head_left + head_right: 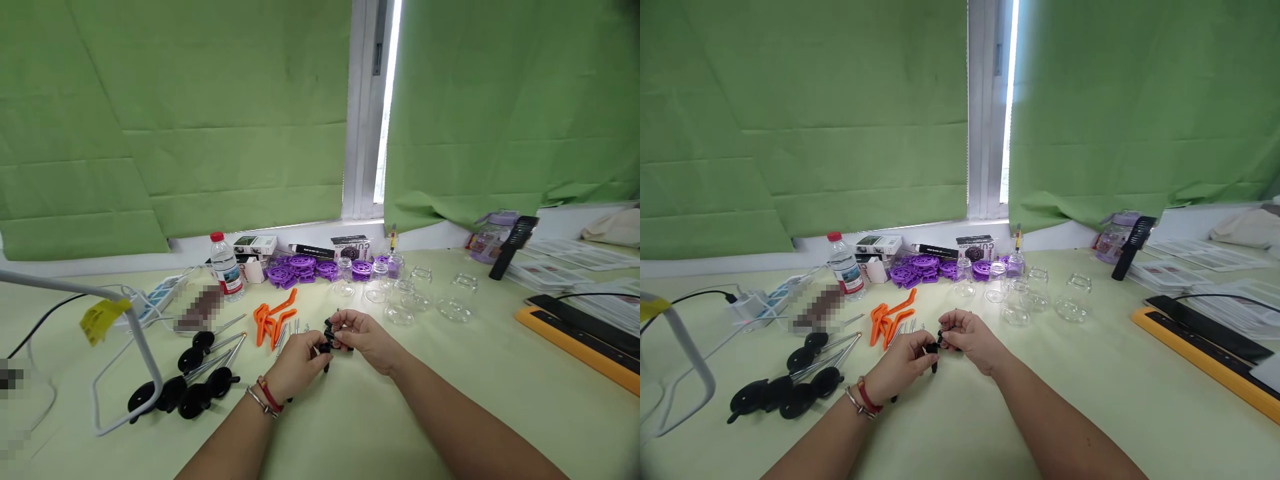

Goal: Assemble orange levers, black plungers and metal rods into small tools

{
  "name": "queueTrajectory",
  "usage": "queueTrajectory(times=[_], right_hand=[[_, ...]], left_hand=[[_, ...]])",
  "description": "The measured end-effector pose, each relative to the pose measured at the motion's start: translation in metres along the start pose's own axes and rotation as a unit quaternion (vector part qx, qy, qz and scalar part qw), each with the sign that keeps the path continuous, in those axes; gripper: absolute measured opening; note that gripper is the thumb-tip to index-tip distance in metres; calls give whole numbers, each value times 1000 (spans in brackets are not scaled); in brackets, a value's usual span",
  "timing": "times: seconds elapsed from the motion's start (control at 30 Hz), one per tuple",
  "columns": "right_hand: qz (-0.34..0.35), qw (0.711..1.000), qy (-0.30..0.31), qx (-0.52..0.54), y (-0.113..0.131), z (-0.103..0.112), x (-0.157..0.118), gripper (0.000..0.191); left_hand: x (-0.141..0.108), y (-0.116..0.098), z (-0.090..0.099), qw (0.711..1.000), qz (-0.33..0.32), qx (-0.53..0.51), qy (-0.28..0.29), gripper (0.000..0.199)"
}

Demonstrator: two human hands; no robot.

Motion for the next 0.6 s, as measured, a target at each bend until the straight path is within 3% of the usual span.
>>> queueTrajectory(times=[0.23,0.37,0.47,0.6], right_hand=[[15,1000,5,-25,6,-6,-1,26],[49,993,40,-105,10,-5,-1,28],[79,968,71,-229,15,-5,-2,18],[161,924,108,-329,36,-15,-6,22]], left_hand=[[-1,-5,-1,1000,-9,1,3,12],[0,-3,-1,1000,-10,9,0,12],[0,-3,0,1000,-16,18,-4,12],[0,-4,-1,1000,-15,15,4,14]])
Point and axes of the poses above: each hand's wrist, its own x-axis towards the middle knuckle, its own z-axis out of the back of the hand, y = z × x, the point moved 7 cm from there along x, towards the middle knuckle, and after that the axes turned 10 degrees about z, right-handed, at the moved point
